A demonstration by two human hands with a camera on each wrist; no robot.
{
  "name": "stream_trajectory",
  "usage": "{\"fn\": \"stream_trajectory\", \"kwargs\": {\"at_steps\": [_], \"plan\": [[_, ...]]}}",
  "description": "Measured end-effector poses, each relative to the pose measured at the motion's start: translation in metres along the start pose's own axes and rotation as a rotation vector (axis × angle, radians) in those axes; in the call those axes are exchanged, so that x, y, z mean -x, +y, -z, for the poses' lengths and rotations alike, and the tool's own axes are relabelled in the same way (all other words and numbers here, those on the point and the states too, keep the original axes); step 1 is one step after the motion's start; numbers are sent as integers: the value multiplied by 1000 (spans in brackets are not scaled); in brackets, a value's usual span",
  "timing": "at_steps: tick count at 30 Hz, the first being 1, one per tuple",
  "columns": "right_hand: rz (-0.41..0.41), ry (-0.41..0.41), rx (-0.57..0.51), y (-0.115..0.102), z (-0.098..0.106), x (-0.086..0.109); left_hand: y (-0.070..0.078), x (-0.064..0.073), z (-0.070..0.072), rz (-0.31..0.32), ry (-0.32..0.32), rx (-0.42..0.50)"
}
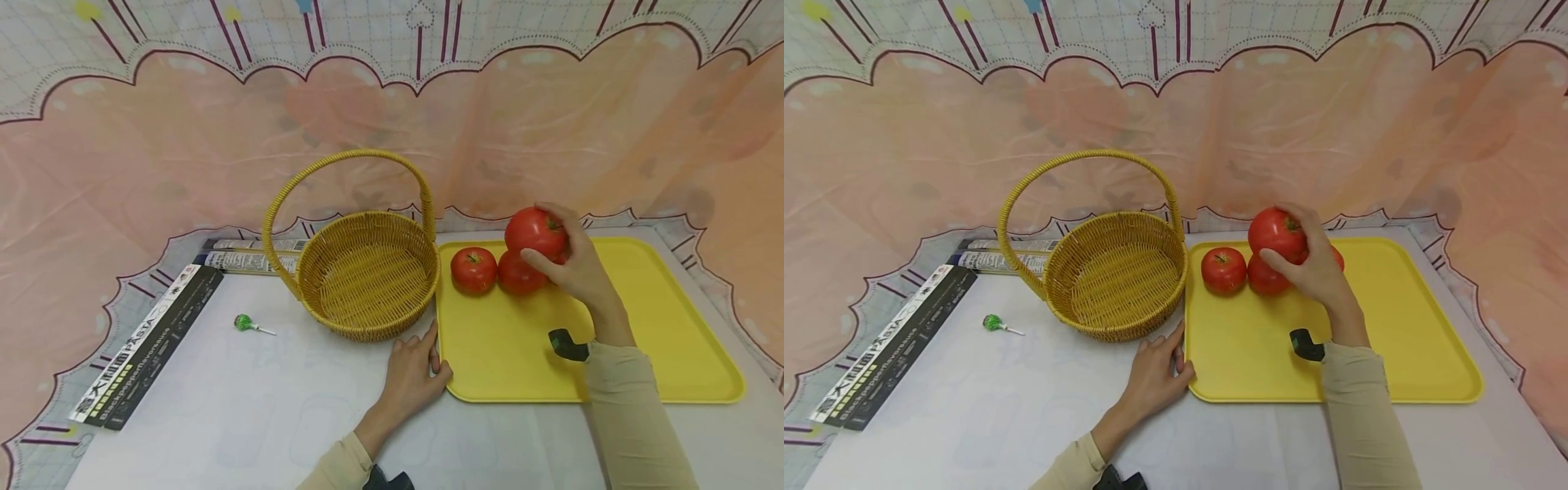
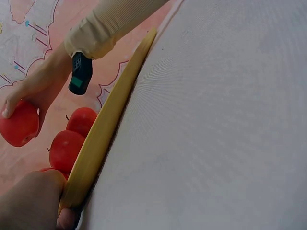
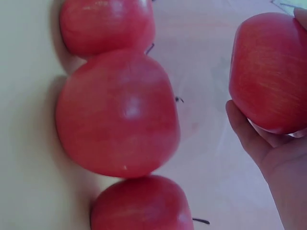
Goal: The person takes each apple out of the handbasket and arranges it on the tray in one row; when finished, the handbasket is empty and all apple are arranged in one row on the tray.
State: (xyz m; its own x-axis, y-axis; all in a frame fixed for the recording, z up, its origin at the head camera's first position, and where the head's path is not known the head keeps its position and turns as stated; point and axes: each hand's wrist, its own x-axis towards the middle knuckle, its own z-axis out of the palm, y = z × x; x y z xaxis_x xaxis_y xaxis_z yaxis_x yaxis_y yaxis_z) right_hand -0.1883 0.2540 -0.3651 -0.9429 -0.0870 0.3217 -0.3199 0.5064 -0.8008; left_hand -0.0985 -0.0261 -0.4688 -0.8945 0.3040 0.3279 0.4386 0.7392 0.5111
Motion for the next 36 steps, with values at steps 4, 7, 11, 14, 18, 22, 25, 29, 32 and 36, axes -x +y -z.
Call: {"fn": "stream_trajectory", "kwargs": {"at_steps": [4, 7, 11, 14, 18, 22, 25, 29, 32, 36], "plan": [[-17, 22, -7, 3, 6, 1, -1, 0, 0, -8, 9, 0], [-34, 42, -3, 5, 10, 2, -1, 0, 0, -13, 12, -4], [-72, 63, 6, 9, 17, 4, 0, 0, 0, -17, 13, -7], [-95, 72, 13, 11, 21, 5, 0, 1, 0, -15, 9, -8], [-115, 84, 17, 13, 26, 5, 0, 1, 0, -9, 2, -5], [-119, 92, 15, 16, 29, 6, 1, 0, 1, -3, -2, -3], [-107, 96, 9, 19, 30, 6, 1, 0, 1, -2, -4, -6], [-105, 107, 6, 20, 31, 7, 1, 0, 1, -1, -5, -7], [-109, 124, 8, 21, 32, 7, 0, 0, 0, -1, -4, -2], [-93, 149, 15, 22, 34, 6, 0, 0, -1, -12, 5, 4]]}}
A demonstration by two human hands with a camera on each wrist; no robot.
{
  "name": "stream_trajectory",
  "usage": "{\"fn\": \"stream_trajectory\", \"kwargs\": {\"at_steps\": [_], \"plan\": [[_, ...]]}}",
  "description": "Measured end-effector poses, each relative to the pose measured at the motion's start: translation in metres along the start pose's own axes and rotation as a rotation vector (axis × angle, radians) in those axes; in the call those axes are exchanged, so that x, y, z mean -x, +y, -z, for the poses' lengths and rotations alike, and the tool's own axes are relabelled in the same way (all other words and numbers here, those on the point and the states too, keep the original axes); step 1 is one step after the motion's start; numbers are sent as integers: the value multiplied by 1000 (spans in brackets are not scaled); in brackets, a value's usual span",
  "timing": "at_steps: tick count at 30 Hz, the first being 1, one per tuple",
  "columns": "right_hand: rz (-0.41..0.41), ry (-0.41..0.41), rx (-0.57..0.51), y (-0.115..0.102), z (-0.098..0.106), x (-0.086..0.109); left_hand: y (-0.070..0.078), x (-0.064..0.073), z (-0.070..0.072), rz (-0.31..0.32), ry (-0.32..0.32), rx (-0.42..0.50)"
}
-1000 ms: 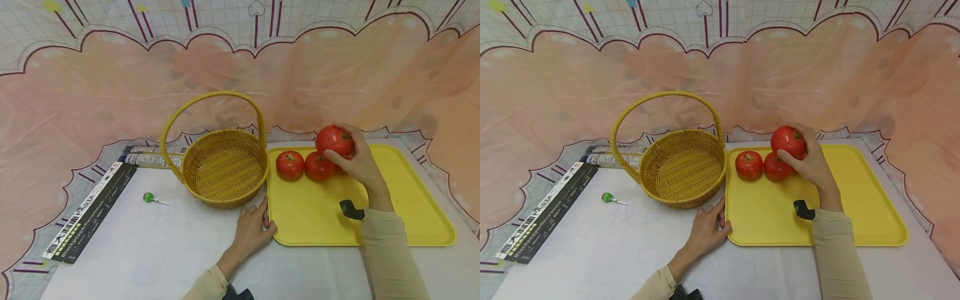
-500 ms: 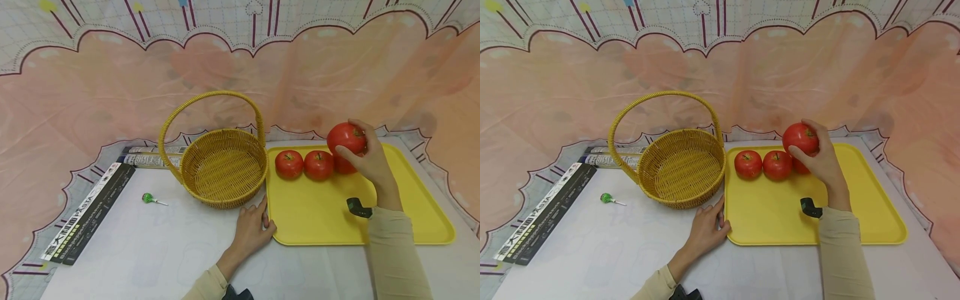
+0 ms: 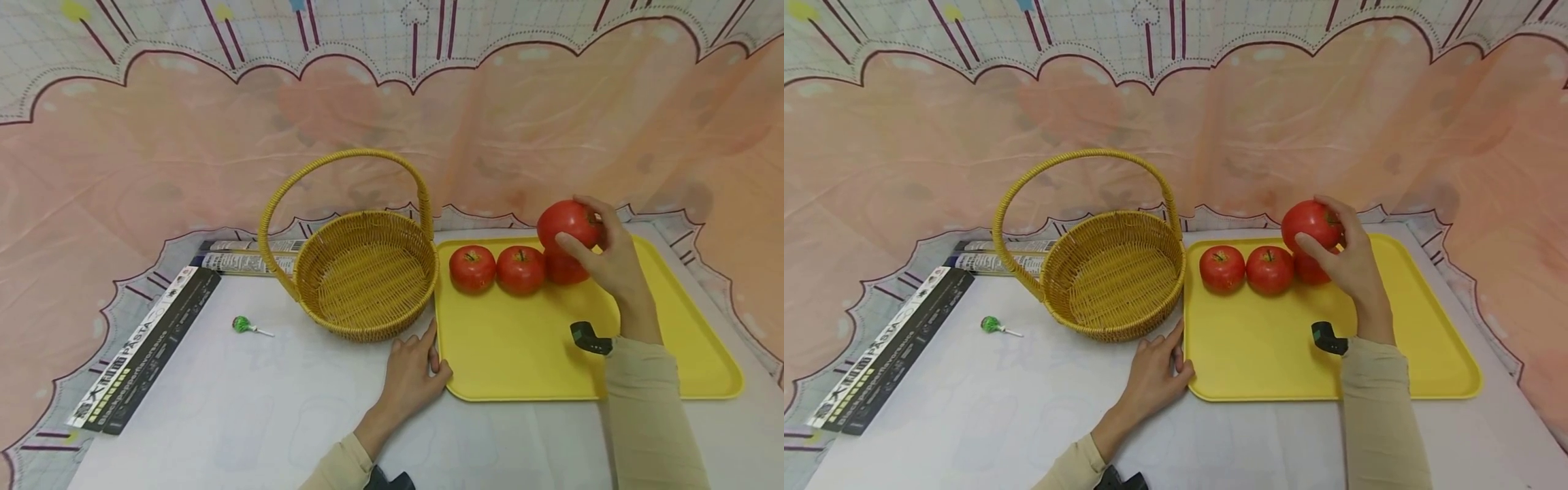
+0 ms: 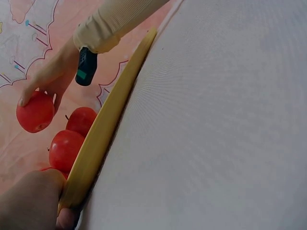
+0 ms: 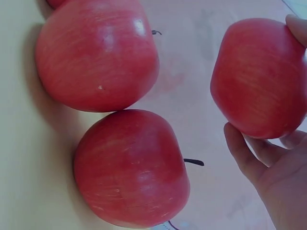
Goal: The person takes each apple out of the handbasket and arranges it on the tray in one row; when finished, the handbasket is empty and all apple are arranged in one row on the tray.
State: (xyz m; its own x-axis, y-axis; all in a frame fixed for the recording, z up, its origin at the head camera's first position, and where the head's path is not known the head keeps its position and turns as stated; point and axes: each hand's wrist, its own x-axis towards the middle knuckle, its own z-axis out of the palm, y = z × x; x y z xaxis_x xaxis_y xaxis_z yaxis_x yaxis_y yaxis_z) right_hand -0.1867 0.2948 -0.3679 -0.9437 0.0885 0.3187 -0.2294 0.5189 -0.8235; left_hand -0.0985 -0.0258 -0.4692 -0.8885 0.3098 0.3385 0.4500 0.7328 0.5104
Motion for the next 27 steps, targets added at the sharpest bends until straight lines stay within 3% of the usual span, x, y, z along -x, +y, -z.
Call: {"fn": "stream_trajectory", "kwargs": {"at_steps": [9, 14, 27], "plan": [[-43, 10, 50, 0, 6, -4, 0, -1, 0, 7, -10, 6], [-12, 4, 84, 5, 13, -7, 1, 0, 1, 14, -16, 3], [21, -124, 244, 8, 41, -12, 1, 0, 1, 17, -17, 2]]}}
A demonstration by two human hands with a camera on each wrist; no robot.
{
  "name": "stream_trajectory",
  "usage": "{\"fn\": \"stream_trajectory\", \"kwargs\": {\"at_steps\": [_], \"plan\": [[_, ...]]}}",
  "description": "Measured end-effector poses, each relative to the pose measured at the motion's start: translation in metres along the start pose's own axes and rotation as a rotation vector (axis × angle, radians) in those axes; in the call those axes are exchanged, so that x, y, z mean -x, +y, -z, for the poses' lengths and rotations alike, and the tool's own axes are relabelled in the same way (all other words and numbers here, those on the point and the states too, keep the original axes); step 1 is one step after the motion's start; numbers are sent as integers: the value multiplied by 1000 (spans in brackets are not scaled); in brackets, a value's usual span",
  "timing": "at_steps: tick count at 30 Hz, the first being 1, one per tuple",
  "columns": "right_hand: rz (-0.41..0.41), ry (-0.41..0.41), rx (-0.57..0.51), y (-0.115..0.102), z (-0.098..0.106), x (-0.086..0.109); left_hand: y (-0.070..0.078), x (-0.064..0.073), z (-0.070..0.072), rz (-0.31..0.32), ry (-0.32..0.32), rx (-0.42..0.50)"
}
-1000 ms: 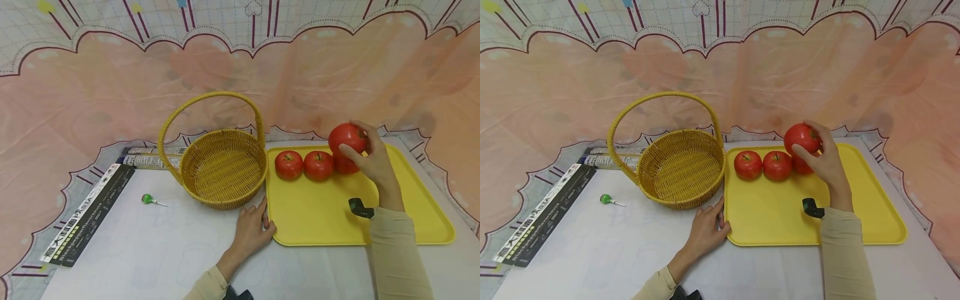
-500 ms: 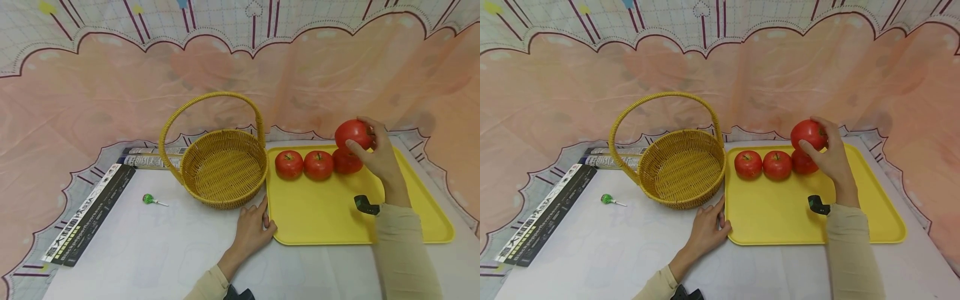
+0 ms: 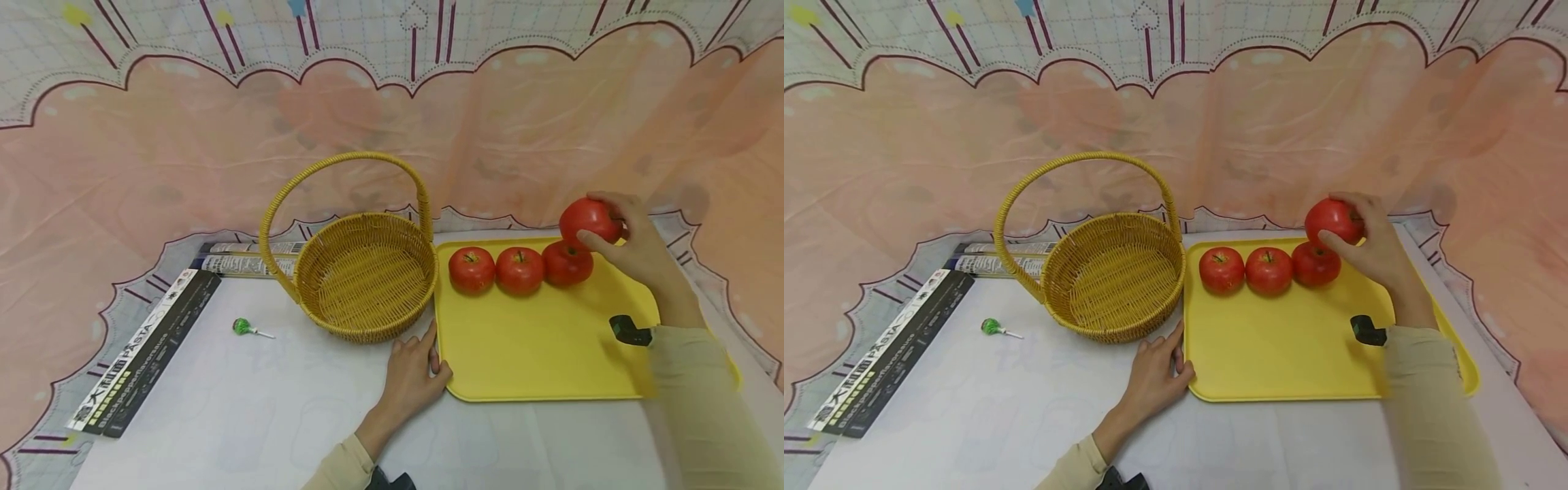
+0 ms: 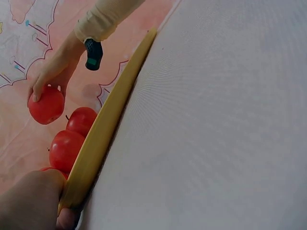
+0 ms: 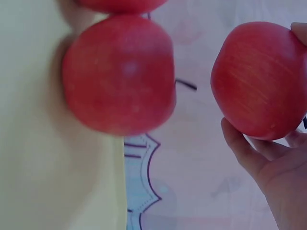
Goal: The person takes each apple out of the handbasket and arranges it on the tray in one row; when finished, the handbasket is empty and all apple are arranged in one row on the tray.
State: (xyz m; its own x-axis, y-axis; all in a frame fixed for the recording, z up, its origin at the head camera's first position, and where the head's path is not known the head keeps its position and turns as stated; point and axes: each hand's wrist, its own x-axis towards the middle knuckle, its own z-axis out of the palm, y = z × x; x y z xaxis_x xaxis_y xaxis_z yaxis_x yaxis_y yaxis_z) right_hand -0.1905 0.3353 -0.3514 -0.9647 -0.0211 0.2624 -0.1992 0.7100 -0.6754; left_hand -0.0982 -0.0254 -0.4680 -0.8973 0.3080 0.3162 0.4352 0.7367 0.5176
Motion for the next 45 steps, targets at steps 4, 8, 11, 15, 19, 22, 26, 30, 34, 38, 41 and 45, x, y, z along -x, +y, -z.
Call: {"fn": "stream_trajectory", "kwargs": {"at_steps": [4, 8, 11, 15, 19, 22, 26, 30, 34, 38, 41, 45], "plan": [[31, -29, 33, 7, 7, -3, 0, 0, 0, 0, 0, -2], [64, -33, 49, 14, 12, -5, -1, -1, 1, -3, 0, -2], [81, -43, 65, 19, 15, -6, -2, -2, 0, -4, -4, -3], [85, -76, 90, 23, 18, -7, -2, -2, 0, -8, -1, -9], [90, -101, 106, 28, 22, -7, -2, -2, 0, -14, 2, -6], [95, -118, 108, 31, 25, -8, -1, -2, 0, -12, -2, -1], [84, -158, 126, 37, 27, -9, -1, -2, 0, -4, -8, -1], [80, -188, 146, 42, 29, -10, -1, -1, 0, -2, -10, -5], [77, -219, 159, 46, 30, -11, -1, -1, 0, -5, -8, -5], [38, -289, 171, 51, 31, -11, 0, 0, 0, -8, -8, -10], [35, -328, 185, 56, 30, -13, -1, 0, 0, -9, -4, -15], [87, -328, 220, 61, 27, -16, -1, 0, 0, -10, 1, -14]]}}
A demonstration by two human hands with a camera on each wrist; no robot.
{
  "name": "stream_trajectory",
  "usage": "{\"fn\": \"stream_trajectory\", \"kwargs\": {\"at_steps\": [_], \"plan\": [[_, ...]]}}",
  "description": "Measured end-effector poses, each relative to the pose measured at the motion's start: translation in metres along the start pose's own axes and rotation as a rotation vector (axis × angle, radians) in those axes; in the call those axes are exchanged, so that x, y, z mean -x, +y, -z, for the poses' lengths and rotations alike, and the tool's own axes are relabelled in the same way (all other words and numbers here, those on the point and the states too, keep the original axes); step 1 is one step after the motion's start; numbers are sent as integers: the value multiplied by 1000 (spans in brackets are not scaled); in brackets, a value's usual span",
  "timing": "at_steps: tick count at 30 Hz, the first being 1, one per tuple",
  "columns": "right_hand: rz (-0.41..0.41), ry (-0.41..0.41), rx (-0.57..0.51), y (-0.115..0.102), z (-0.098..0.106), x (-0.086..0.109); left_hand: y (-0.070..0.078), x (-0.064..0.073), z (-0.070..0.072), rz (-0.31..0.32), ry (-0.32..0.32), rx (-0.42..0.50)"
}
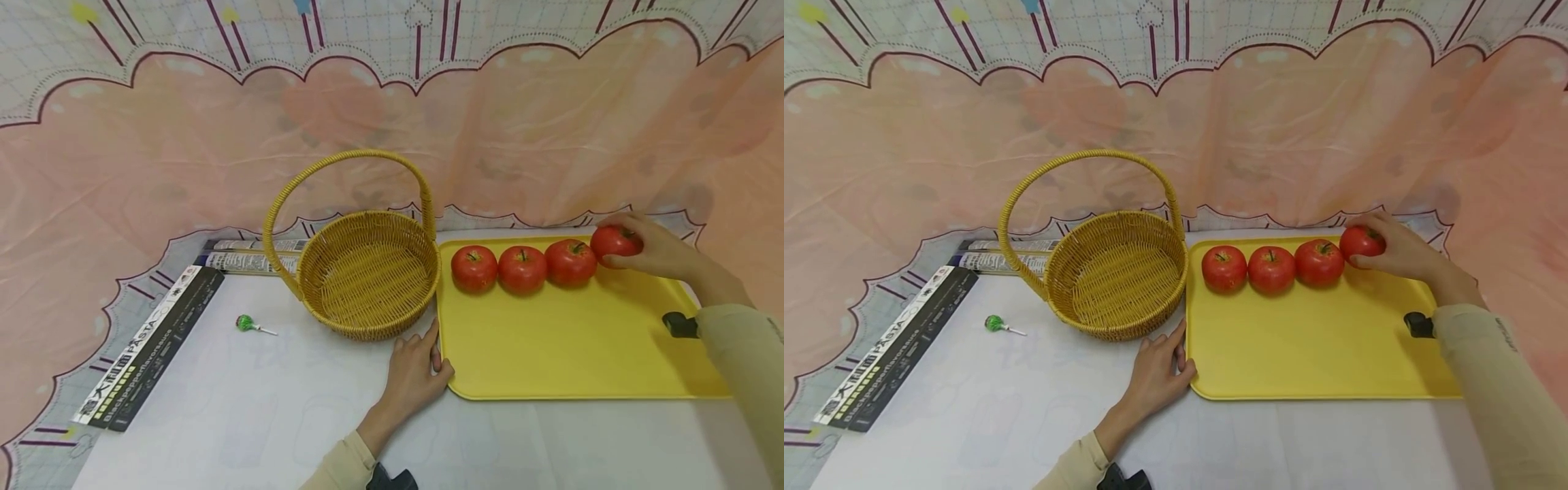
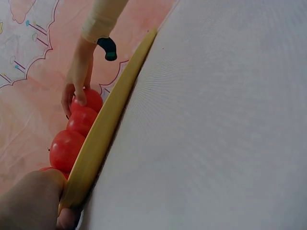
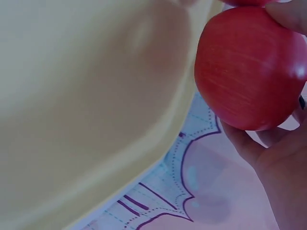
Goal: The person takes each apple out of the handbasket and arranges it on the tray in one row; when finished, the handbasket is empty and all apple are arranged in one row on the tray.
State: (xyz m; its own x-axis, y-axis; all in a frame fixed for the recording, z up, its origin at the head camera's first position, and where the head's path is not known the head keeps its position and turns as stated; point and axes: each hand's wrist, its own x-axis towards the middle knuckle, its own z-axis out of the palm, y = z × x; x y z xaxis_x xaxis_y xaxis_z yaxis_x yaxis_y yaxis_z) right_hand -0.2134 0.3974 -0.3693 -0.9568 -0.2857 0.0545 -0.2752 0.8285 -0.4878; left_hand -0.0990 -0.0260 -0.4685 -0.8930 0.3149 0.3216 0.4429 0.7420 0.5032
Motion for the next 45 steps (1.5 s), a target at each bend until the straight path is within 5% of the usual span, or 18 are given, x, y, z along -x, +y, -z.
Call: {"fn": "stream_trajectory", "kwargs": {"at_steps": [19, 36, 45], "plan": [[11, -73, 39, 9, -11, -2, 1, 1, 3, 18, -28, 3], [-116, -138, -44, 15, -17, 4, -4, 1, 8, 13, -77, 40], [-78, 25, -106, 4, -16, 13, -21, 6, 31, -16, -183, 195]]}}
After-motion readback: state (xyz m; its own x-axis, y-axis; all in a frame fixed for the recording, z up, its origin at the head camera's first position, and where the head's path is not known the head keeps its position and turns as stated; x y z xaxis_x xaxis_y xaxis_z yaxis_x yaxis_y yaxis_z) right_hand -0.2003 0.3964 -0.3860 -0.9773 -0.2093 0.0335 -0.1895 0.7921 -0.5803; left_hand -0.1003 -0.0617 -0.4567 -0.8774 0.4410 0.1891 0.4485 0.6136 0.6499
